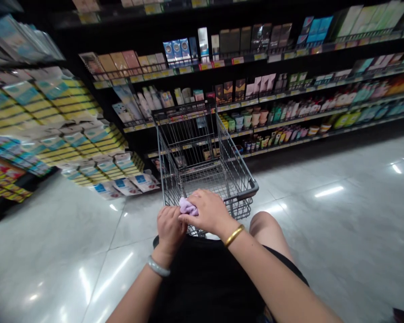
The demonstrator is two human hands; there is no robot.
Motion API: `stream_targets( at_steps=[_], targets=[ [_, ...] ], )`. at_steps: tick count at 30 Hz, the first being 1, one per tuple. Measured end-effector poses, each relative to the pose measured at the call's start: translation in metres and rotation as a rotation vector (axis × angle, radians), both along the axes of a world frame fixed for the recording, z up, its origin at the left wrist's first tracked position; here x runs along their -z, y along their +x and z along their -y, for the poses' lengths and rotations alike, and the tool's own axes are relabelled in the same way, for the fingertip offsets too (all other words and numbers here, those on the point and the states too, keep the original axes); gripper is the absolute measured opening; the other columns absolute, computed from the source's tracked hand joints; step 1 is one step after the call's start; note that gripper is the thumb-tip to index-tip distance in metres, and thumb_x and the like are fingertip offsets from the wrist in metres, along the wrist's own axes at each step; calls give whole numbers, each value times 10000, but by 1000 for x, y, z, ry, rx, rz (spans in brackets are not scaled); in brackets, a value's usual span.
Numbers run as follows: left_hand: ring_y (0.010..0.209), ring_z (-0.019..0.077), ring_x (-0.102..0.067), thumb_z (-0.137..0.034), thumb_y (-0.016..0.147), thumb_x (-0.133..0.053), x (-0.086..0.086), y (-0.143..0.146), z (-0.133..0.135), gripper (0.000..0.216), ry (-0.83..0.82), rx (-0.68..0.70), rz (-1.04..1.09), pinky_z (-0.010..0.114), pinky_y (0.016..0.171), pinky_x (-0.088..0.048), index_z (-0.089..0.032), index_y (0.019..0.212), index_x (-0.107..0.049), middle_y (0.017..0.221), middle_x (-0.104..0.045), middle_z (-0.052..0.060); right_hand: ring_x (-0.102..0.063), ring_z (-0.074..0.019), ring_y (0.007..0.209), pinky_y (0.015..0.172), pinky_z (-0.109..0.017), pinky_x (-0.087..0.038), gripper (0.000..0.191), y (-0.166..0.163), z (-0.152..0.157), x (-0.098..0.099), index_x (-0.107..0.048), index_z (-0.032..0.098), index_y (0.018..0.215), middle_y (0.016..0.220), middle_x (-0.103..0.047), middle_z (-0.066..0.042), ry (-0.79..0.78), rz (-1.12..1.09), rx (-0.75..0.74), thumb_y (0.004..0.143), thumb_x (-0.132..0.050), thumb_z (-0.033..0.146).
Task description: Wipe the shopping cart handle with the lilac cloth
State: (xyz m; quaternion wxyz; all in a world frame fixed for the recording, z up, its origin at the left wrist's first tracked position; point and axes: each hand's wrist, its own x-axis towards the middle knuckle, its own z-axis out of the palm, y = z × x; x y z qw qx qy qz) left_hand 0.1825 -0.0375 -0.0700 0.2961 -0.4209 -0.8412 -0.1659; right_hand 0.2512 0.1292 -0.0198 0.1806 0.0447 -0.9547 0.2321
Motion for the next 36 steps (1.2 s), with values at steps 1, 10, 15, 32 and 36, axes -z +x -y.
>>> stream_targets(
  at_steps=[1,10,15,32,36],
  targets=[
    [698,216,-499,-276,925,-464,-1,0,0,224,-5,0,5,381,756,-393,-209,725,-538,676,-552,48,-587,-209,991,831,-314,-429,395,-1,-2,-1,-664,231,1013,1048,-637,-59,19,40,-4,851,-591,585],
    [734,213,-523,-220,918,-486,-6,4,-1,149,-9,-12,39,388,807,-397,-202,818,-595,722,-593,38,-565,-178,827,699,-281,-364,251,-1,3,5,-688,251,1009,945,-621,-56,148,-9,274,900,-561,439],
    [724,210,-515,-217,920,-484,-7,5,0,156,-24,-8,43,390,804,-397,-201,806,-590,710,-584,37,-564,-184,935,794,-291,-404,239,7,-6,11,-687,275,1053,1048,-629,-41,108,-78,75,879,-606,418],
    [761,212,-550,-228,919,-490,-8,8,-1,133,2,8,85,398,828,-397,-209,889,-618,767,-632,41,-530,-250,1063,916,-409,-421,305,24,-43,40,-673,284,1182,1153,-594,-90,136,-255,208,880,-638,259],
    [745,212,-543,-230,911,-495,-4,6,-3,138,26,-18,61,398,817,-395,-210,846,-615,746,-628,41,-524,-271,1061,923,-440,-410,311,24,-26,36,-674,271,1182,1154,-596,-103,159,-267,251,879,-646,335]
  ],
)
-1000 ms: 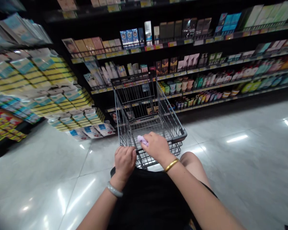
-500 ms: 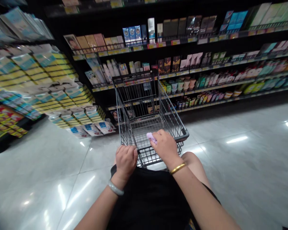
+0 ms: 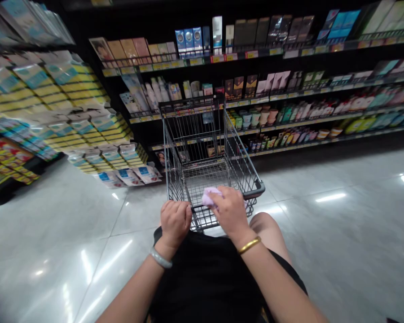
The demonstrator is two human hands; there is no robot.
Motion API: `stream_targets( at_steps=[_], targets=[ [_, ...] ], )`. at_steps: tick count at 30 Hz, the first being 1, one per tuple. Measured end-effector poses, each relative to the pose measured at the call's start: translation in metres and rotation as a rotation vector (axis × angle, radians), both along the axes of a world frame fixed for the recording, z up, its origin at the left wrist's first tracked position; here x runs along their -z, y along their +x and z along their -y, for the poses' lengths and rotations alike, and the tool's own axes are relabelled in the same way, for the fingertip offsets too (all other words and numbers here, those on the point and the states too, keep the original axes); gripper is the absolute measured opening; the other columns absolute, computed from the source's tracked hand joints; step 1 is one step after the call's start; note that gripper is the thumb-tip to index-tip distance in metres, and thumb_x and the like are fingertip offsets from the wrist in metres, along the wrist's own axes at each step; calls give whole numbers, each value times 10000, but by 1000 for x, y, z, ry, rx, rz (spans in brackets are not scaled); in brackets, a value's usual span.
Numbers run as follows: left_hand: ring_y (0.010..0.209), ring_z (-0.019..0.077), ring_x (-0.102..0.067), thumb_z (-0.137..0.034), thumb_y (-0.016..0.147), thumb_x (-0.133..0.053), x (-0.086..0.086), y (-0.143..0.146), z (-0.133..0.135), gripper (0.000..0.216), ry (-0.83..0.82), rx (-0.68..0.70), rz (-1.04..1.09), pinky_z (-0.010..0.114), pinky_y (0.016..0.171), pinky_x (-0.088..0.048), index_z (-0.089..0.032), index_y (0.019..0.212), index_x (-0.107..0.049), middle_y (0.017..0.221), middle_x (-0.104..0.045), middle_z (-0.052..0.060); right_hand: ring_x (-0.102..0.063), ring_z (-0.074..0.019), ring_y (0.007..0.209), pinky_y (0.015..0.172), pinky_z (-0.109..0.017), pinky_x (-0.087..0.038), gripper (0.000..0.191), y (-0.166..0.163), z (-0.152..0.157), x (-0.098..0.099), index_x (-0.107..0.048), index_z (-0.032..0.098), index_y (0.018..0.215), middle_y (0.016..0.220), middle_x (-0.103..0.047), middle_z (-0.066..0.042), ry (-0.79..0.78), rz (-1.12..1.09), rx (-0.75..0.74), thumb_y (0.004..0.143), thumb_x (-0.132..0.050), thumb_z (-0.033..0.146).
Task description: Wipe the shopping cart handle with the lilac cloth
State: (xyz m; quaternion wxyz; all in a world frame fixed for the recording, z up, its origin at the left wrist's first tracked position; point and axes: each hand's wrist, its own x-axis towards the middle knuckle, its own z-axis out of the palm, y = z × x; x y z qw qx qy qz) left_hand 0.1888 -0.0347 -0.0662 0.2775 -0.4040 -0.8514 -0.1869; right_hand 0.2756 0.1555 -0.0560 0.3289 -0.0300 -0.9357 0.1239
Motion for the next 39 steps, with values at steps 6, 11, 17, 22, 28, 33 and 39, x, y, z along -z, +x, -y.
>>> stream_targets(
  at_steps=[6,11,17,22,28,33,39],
  targets=[
    [759,214,-541,-240,925,-486,-1,0,1,145,-44,14,22,399,821,-391,-210,867,-616,768,-633,44,-519,-269,1071,933,-432,-397,385,0,13,0,-676,257,1172,1163,-605,-107,27,-14,-112,884,-604,503],
    [768,212,-553,-235,924,-481,-3,2,1,144,-37,11,33,397,826,-395,-213,877,-615,773,-636,44,-530,-252,1039,918,-414,-406,280,2,-11,1,-702,223,1102,1117,-613,-105,-3,-21,64,925,-564,390],
    [762,215,-552,-230,917,-491,-1,1,1,138,-23,-5,7,400,826,-393,-211,867,-618,772,-638,49,-511,-262,1094,963,-453,-391,222,3,17,0,-707,276,1092,1160,-605,-88,9,-46,-85,889,-616,280],
    [769,215,-548,-233,924,-488,-3,3,2,140,-54,13,35,398,829,-401,-211,911,-626,776,-634,43,-525,-247,1069,962,-446,-415,257,11,-15,7,-707,261,1121,1128,-606,-88,11,-92,-36,891,-601,216],
    [758,220,-549,-230,916,-497,1,1,-1,133,-2,-8,3,408,826,-402,-208,862,-616,759,-637,45,-504,-269,1086,973,-471,-400,301,9,1,4,-695,273,1154,1148,-595,-94,-3,-62,63,874,-612,204],
    [763,219,-551,-230,922,-495,-2,1,0,127,-41,16,25,409,825,-404,-211,884,-615,777,-642,45,-509,-260,1087,969,-455,-405,230,10,11,-1,-720,278,1069,1146,-609,-81,27,-46,-63,888,-596,212],
    [765,215,-547,-232,923,-487,-2,3,-1,137,-18,11,29,408,829,-400,-214,885,-617,781,-642,48,-493,-291,1082,947,-485,-403,320,16,-14,-1,-690,265,1167,1159,-590,-105,24,-5,156,875,-581,190]
  ],
)
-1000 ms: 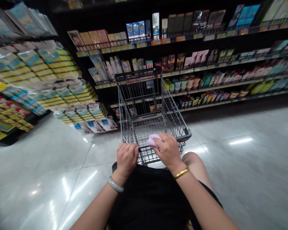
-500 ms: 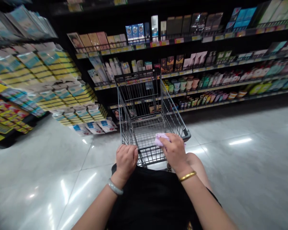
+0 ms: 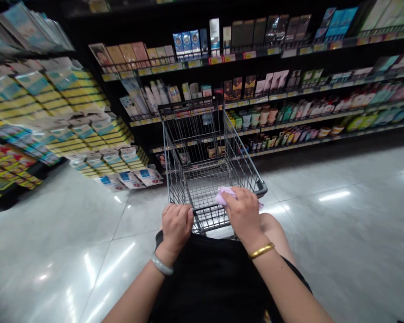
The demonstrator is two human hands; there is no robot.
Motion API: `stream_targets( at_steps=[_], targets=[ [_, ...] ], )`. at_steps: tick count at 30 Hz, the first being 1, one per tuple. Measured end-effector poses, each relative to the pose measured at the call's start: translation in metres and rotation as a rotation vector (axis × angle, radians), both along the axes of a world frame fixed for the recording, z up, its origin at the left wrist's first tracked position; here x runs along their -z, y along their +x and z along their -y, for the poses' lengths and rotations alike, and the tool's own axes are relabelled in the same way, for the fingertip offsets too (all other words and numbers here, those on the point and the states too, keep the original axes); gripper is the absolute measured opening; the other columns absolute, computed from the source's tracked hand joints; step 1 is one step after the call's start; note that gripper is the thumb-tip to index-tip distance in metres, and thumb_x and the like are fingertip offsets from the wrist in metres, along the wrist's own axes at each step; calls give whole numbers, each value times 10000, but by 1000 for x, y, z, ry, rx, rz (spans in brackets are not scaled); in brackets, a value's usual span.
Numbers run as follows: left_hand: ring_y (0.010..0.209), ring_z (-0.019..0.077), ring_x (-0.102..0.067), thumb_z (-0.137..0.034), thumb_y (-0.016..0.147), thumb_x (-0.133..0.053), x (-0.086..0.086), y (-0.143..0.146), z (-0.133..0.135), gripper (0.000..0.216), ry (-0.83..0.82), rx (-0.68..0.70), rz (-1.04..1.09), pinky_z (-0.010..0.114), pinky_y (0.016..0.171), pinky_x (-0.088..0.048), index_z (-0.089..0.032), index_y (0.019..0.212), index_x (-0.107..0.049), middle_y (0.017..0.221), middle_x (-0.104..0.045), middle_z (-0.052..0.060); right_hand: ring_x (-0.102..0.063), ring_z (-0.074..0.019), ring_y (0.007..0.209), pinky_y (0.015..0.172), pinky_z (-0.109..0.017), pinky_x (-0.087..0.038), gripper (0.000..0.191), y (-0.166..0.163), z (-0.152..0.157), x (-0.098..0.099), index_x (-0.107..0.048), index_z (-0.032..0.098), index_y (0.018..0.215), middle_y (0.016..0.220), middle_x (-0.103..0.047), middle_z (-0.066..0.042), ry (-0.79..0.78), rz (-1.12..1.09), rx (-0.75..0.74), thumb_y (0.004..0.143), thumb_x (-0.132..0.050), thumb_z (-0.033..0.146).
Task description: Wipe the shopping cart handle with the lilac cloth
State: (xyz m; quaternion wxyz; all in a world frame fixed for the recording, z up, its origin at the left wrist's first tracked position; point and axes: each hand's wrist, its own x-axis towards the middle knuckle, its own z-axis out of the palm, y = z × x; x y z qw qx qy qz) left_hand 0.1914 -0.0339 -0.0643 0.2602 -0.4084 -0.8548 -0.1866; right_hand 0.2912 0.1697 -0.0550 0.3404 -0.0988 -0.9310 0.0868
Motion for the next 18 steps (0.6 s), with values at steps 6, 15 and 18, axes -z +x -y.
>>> stream_targets(
  at_steps=[6,15,18],
  targets=[
    [754,215,-532,-225,920,-489,-1,0,-1,136,-7,-12,5,401,821,-397,-210,857,-609,758,-630,44,-485,-265,1102,985,-476,-359,232,-8,46,-4,-702,304,1094,1181,-605,-75,33,29,-191,914,-564,253],
    [755,215,-546,-233,921,-481,-1,1,-1,143,11,5,-4,408,825,-394,-217,885,-619,775,-642,48,-497,-288,1096,958,-478,-395,332,9,-4,9,-690,286,1178,1167,-585,-98,36,-58,3,881,-574,194],
    [749,214,-547,-232,918,-483,1,0,-2,144,22,-6,-12,409,816,-392,-217,871,-618,765,-641,49,-495,-286,1116,980,-484,-376,332,7,16,6,-681,318,1183,1194,-585,-87,24,-31,-17,884,-586,208]
  ],
)
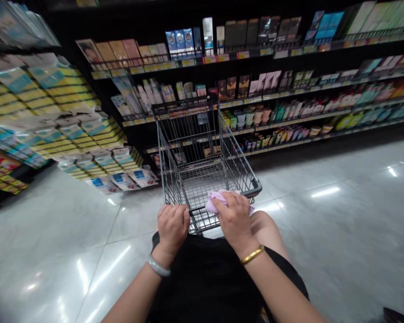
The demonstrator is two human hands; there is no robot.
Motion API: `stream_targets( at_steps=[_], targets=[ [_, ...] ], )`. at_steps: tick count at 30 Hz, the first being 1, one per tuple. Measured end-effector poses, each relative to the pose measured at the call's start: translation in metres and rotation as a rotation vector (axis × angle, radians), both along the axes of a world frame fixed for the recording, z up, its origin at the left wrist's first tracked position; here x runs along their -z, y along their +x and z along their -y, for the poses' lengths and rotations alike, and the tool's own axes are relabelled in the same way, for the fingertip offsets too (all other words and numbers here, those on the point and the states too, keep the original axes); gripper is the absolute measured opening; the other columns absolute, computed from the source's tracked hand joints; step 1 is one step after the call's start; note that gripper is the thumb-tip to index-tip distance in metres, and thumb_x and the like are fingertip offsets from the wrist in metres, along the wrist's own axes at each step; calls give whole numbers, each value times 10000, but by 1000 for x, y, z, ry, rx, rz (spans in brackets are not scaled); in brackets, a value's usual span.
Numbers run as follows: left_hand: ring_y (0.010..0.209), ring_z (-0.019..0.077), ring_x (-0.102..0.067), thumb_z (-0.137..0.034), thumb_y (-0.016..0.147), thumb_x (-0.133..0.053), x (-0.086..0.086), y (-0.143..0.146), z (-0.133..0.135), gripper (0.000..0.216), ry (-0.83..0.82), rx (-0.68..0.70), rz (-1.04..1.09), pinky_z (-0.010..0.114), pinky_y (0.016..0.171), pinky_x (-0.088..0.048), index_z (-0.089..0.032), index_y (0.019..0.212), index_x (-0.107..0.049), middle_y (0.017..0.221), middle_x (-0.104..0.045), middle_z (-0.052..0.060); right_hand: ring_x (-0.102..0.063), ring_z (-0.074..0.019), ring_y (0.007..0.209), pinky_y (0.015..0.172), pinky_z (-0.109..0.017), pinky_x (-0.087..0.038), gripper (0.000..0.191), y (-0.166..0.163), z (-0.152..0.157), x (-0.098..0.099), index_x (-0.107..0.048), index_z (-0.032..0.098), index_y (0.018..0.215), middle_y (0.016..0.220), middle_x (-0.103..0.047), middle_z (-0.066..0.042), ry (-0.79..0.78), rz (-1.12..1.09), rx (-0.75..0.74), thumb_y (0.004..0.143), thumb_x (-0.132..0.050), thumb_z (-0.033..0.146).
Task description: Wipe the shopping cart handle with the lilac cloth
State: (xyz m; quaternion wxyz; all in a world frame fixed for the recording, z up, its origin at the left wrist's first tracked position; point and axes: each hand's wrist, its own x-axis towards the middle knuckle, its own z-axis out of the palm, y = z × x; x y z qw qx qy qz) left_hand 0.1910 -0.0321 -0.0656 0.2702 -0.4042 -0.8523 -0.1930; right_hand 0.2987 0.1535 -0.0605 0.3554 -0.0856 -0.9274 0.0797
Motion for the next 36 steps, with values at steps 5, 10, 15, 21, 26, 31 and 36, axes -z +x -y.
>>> stream_targets(
  at_steps=[5,10,15,21,26,31,36],
  targets=[
    [760,220,-544,-230,920,-490,-2,0,1,132,-28,13,13,406,821,-397,-217,876,-614,770,-641,47,-501,-264,1122,1002,-461,-361,233,-5,17,-1,-717,321,1072,1174,-610,-68,36,-8,-123,898,-586,238],
    [757,220,-542,-234,920,-491,-3,1,2,132,-34,13,15,405,824,-401,-215,871,-612,774,-638,45,-503,-286,1091,955,-468,-392,323,1,-17,4,-701,290,1148,1154,-604,-90,-1,-33,42,857,-610,183],
    [755,221,-540,-227,912,-499,0,-1,0,123,-7,-3,-6,406,824,-399,-213,861,-610,772,-646,46,-487,-294,1134,986,-480,-376,361,7,0,2,-678,297,1194,1200,-584,-91,-18,-4,3,856,-616,189],
    [758,212,-552,-243,936,-466,-8,0,1,177,-76,-12,35,381,819,-395,-211,849,-617,767,-639,44,-490,-286,1098,934,-466,-407,290,7,-17,7,-714,277,1099,1157,-599,-92,4,-62,33,857,-601,164],
    [744,198,-572,-239,963,-397,-27,6,-5,285,-226,-102,107,365,811,-375,-201,751,-584,717,-627,38,-489,-287,1082,898,-456,-421,381,8,-23,2,-686,276,1160,1174,-580,-90,-18,-35,96,816,-618,127],
    [734,204,-611,-257,964,-390,-49,12,-31,313,-339,-5,159,366,783,-376,-188,745,-601,715,-661,50,-483,-283,1110,920,-447,-407,344,6,-1,-2,-702,292,1109,1191,-588,-77,3,17,-84,828,-602,120],
    [713,207,-633,-304,978,-355,-62,10,-70,346,-371,103,194,340,712,-405,-186,800,-627,755,-687,52,-498,-274,1055,890,-436,-418,337,5,-32,1,-703,252,1108,1152,-590,-95,-13,-83,121,819,-594,118]
  ],
)
